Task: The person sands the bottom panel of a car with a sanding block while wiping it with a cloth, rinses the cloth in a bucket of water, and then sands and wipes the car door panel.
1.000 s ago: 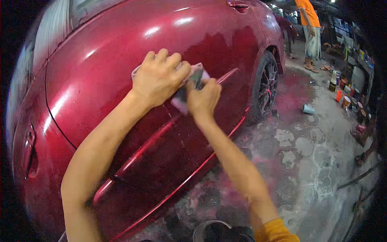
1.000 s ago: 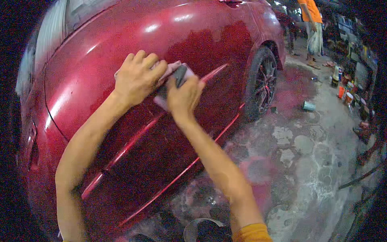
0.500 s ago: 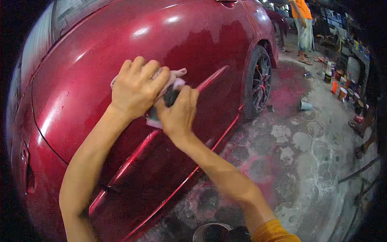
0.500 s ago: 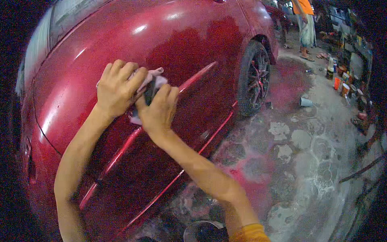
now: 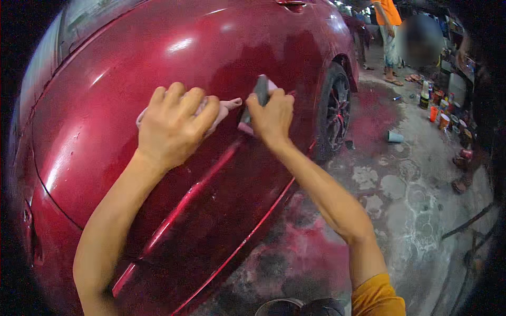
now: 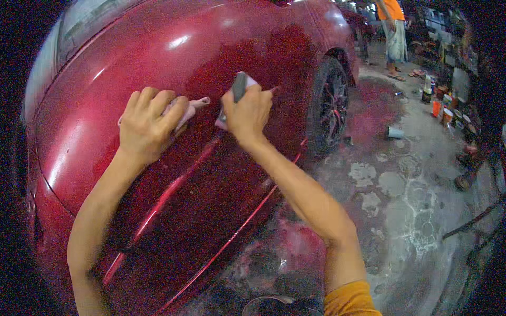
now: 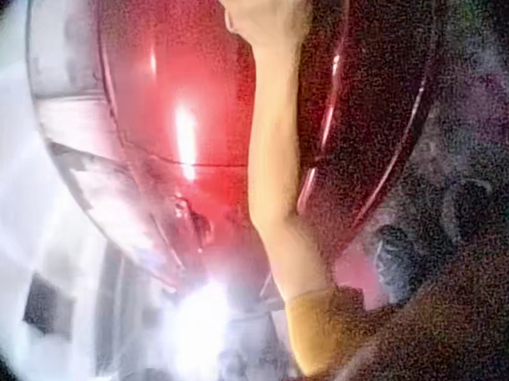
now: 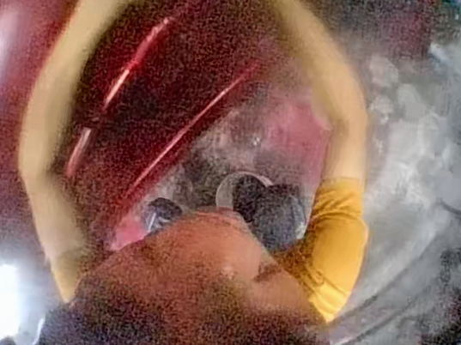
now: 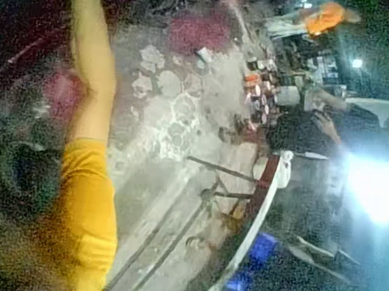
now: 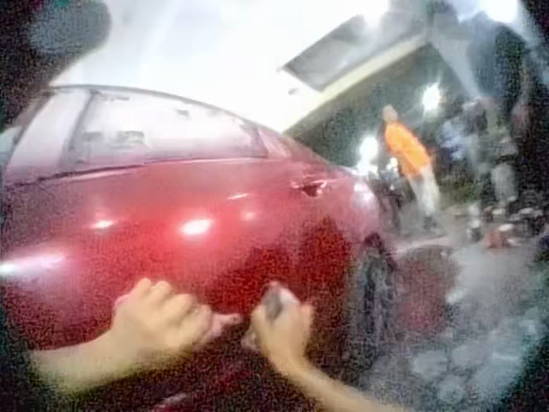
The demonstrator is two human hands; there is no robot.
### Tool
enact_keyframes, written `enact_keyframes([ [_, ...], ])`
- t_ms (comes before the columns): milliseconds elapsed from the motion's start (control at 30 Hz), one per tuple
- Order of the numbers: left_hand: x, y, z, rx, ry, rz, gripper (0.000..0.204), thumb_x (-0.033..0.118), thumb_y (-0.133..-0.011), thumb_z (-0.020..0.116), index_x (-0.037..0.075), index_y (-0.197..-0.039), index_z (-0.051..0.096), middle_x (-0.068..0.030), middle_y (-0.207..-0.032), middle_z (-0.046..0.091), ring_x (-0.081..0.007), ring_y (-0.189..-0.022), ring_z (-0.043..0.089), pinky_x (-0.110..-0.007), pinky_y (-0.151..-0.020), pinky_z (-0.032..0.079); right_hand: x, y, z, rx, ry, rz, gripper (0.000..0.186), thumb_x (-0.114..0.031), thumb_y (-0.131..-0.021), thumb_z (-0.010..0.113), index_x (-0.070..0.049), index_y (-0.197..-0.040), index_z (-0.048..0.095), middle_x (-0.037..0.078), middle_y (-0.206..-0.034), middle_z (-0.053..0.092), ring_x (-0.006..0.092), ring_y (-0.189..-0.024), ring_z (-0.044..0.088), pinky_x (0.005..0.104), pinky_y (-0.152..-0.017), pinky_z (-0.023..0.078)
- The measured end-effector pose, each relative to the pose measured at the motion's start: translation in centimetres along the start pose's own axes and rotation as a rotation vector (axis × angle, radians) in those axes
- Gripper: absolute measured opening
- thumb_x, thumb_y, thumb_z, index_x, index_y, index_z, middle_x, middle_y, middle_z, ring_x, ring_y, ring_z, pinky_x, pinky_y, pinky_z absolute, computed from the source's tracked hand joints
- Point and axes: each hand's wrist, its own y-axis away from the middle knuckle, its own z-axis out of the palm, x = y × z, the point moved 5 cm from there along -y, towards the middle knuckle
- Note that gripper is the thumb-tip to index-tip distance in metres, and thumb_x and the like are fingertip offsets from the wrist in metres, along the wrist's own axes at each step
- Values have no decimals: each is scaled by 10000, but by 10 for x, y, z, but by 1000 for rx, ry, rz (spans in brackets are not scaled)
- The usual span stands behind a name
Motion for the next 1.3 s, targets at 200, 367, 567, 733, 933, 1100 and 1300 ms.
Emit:
enact_keyframes([
  [200,2,-1,1,9,8,-3,275,231,-762,770,112,-996,688,-43,-943,639,-233,-841,601,-384,-704,476,53,-70,1,210,50,-96,463,-360,-835,666,17,-1104,662,292,-1123,606,480,-1051,583,572,-886,508],
  [367,-1,4,3,14,1,0,314,247,-742,787,115,-1009,685,-40,-958,633,-236,-858,594,-387,-710,471,116,-107,-1,138,-115,-165,461,-340,-819,723,-47,-1172,674,259,-1105,642,431,-1064,597,507,-950,465],
  [567,0,2,3,-8,-11,-13,298,247,-755,779,119,-1006,684,-36,-965,634,-237,-863,597,-387,-716,474,186,-72,16,154,-261,-229,386,-268,-791,763,26,-1034,703,244,-933,702,348,-850,689,443,-802,528],
  [733,-1,6,10,-50,-49,-6,277,268,-772,772,128,-993,678,-25,-941,622,-228,-864,596,-387,-713,470,159,-36,4,169,-377,141,445,-280,-788,785,52,-1067,683,259,-875,709,431,-886,705,476,-821,541],
  [933,4,-2,13,5,-116,16,176,329,-928,655,188,-994,738,15,-807,598,-190,-755,592,-373,-657,451,96,127,24,107,-168,146,486,-330,-796,764,66,-1036,616,278,-995,603,407,-890,598,530,-846,475],
  [1100,13,11,1,-131,-123,53,334,343,-936,634,209,-1232,708,9,-846,606,-209,-818,592,-380,-705,469,115,113,36,149,-377,357,522,-343,-796,772,78,-1058,607,270,-1016,631,438,-886,630,517,-813,506],
  [1300,36,57,-16,-263,-109,10,349,342,-939,625,182,-1240,701,-1,-857,620,-208,-833,599,-379,-715,465,9,224,20,89,-249,388,569,-360,-841,767,57,-1146,528,267,-1123,570,393,-1011,569,486,-907,462],
])
